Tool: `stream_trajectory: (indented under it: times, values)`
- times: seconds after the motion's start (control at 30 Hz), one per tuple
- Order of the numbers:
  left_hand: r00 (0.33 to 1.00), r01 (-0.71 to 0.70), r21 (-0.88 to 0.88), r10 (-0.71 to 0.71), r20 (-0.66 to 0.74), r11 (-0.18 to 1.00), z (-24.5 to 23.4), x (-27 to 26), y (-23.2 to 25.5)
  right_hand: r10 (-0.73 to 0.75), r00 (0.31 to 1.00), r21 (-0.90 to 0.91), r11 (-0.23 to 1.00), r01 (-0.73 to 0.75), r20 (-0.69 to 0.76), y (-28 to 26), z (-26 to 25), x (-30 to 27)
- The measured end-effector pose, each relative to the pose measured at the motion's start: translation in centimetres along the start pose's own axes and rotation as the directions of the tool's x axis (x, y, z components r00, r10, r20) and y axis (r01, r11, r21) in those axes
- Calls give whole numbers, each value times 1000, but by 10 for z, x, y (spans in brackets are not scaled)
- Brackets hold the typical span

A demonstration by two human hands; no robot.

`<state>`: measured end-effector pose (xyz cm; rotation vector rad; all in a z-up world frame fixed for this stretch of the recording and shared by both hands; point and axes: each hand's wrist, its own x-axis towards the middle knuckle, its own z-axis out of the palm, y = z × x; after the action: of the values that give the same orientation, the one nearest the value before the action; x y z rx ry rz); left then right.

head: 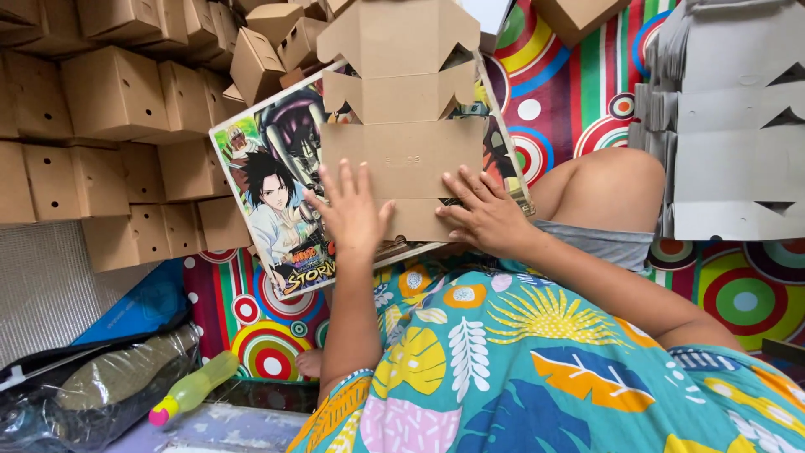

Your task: Folding cardboard templates into small boxes

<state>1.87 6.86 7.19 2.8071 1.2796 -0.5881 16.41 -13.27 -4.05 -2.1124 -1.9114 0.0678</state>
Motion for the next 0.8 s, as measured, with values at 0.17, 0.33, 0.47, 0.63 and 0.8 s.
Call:
stream_trajectory:
  times: [0.17,0.33,0.47,0.63,0.8]
  values:
    - [997,-26,-374,-4,-78,927,73,-6,-21,101,994,452,889,-73,-38,43,-39,26]
    - [990,-39,-297,-3,-139,954,87,-26,9,324,702,373,924,-88,-635,212,-49,62]
    - [980,-60,-358,-14,-199,932,87,-32,22,715,668,316,695,-646,-205,354,18,74]
    - [974,43,-348,-117,-194,937,99,-33,23,821,549,218,513,-830,157,364,5,109]
    - [944,10,-616,-210,-253,788,95,-33,19,865,502,73,499,-863,21,327,3,91]
